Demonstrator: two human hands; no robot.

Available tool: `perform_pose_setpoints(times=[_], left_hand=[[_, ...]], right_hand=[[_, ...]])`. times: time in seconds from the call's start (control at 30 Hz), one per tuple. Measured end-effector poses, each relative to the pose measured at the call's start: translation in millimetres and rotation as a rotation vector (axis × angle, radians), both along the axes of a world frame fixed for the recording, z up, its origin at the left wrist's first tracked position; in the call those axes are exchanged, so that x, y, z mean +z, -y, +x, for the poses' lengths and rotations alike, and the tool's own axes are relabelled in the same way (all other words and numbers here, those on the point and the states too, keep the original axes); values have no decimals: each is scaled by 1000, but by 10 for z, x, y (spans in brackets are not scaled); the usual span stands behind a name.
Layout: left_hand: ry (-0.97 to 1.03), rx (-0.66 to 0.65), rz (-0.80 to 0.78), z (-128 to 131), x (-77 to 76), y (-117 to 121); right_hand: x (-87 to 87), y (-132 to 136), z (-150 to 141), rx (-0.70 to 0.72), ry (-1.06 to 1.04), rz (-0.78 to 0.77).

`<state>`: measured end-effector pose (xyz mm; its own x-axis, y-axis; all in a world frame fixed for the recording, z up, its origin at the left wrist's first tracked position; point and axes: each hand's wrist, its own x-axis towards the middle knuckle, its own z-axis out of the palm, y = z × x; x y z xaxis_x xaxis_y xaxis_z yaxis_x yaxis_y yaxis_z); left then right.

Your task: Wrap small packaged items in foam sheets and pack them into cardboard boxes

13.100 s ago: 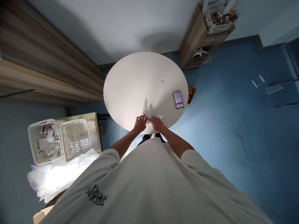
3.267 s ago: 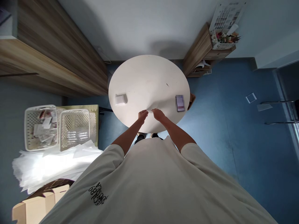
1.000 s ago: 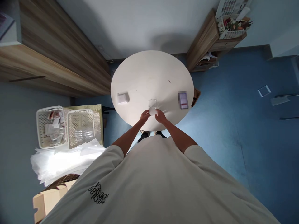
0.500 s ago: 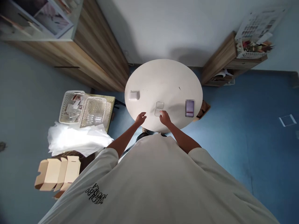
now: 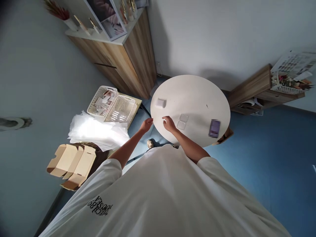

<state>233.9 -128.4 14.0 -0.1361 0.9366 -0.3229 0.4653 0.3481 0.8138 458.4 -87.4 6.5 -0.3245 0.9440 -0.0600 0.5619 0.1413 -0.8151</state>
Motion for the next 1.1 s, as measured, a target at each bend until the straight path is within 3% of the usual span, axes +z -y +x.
perform_pose_setpoints(times=[0.33,0.6,0.73,0.83,1.1], left_hand=[[-6,4,198,-1264,470,-145],[-155,101,147,-2612,391,-402],[-297,181,27,-3187,317,-586],[-384,203,2,-3478,257,-709],[-492,98,-98,-3716,108,-939]], right_hand=[[194,-141,-1502,93,-66,49],[384,-276,-2601,201,-121,58],[362,-312,-2878,237,-101,55],[306,-331,-2974,245,-85,33],[209,-395,-3152,224,-59,2]])
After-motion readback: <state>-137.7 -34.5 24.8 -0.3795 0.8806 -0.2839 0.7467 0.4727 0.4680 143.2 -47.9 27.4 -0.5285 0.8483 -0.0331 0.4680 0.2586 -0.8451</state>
